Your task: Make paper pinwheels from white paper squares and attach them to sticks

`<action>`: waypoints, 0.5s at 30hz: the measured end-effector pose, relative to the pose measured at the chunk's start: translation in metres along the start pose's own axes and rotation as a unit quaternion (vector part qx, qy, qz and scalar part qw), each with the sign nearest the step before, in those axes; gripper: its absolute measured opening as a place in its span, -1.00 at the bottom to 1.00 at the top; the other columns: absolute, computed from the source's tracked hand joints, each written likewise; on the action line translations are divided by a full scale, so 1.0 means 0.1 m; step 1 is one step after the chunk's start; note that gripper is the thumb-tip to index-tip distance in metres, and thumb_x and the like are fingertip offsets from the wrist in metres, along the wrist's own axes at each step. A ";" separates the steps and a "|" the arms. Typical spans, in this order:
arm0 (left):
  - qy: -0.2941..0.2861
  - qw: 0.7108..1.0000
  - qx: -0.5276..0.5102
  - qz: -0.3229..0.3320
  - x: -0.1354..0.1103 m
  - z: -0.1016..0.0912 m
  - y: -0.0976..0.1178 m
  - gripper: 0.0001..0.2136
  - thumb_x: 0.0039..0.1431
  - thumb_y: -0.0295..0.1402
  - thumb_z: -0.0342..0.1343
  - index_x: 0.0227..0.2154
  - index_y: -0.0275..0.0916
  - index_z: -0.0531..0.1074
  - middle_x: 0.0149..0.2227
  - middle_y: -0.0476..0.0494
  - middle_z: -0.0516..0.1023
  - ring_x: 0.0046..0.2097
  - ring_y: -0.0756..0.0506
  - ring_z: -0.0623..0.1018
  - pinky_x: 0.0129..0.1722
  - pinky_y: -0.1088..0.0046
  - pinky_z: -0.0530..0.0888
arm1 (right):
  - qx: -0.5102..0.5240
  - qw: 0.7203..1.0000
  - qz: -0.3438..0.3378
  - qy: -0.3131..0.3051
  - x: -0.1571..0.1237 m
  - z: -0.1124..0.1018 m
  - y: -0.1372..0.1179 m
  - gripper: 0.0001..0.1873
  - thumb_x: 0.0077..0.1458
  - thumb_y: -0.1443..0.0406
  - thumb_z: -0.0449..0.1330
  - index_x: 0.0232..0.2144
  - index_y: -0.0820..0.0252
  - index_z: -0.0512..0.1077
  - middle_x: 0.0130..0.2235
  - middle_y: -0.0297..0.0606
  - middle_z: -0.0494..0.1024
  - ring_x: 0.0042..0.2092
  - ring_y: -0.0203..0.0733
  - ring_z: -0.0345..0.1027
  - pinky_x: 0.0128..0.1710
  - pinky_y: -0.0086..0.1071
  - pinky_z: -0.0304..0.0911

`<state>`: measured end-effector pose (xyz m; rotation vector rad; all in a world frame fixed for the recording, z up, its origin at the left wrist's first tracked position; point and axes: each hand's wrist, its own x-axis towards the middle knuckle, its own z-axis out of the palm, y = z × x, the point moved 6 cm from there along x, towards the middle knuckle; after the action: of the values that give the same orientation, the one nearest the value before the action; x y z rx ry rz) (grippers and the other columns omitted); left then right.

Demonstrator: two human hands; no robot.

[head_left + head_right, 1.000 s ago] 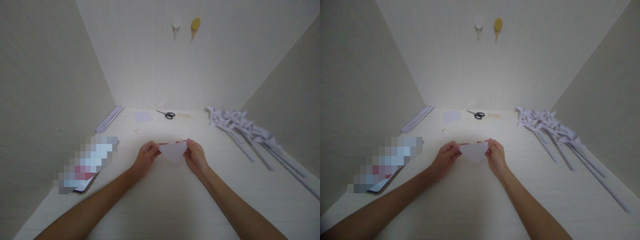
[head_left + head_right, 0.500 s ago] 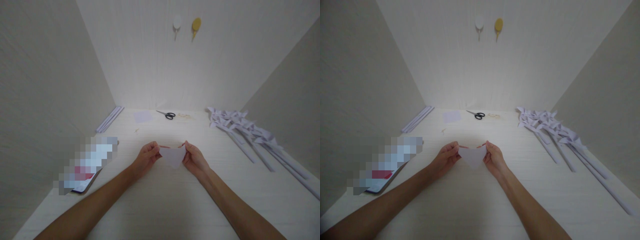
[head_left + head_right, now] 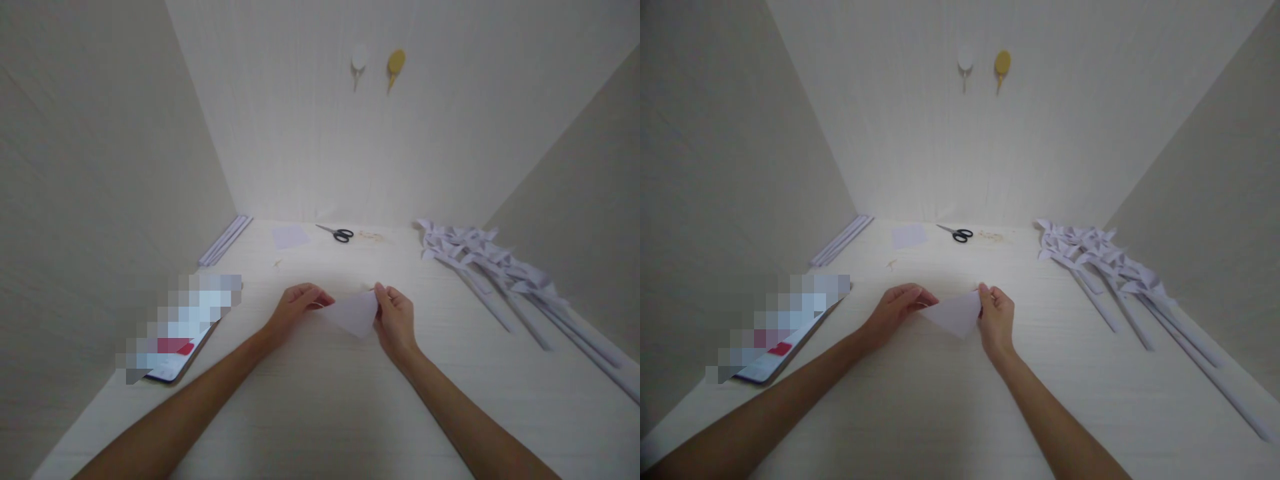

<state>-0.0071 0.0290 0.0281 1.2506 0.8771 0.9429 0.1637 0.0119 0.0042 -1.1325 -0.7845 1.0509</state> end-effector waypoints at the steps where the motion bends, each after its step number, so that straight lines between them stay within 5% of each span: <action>1: 0.000 0.998 0.060 0.013 0.00 0.01 0.03 -0.74 -0.02 -0.25 -0.08 -0.57 -0.33 0.38 -0.48 -0.12 0.44 -0.43 0.01 0.40 -0.39 0.49 0.30 | -0.037 0.999 -0.019 -0.003 -0.02 0.00 -0.01 -0.69 -0.15 0.11 0.11 -0.69 0.22 0.21 -0.72 -0.48 0.17 -0.67 -0.42 0.02 -0.69 -0.50 -0.03; 7: -0.026 0.948 0.308 0.081 -0.08 0.25 0.10 -0.71 0.01 -0.24 -0.14 -0.68 -0.29 0.27 -0.66 0.04 0.23 -0.55 0.06 0.22 -0.57 0.55 0.11 | -0.155 0.984 -0.069 -0.050 -0.19 0.14 -0.13 -0.68 -0.10 0.14 0.07 -0.69 0.26 0.30 -0.72 -0.45 0.14 -0.65 -0.42 -0.04 -0.68 -0.49 -0.13; 15: -0.087 0.976 0.200 0.005 -0.06 0.32 -0.08 -0.74 -0.01 -0.22 -0.12 -0.66 -0.29 0.20 -0.65 0.07 0.15 -0.59 0.09 0.15 -0.62 0.57 0.07 | -0.143 0.985 -0.060 -0.072 -0.19 0.20 -0.12 -0.71 -0.11 0.16 0.09 -0.66 0.27 0.35 -0.71 -0.43 0.17 -0.63 -0.41 -0.03 -0.68 -0.50 -0.15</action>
<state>0.0209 0.0107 0.0236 1.6562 0.9504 0.6691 0.1421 -0.0004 0.0217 -1.2435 -1.1329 0.9454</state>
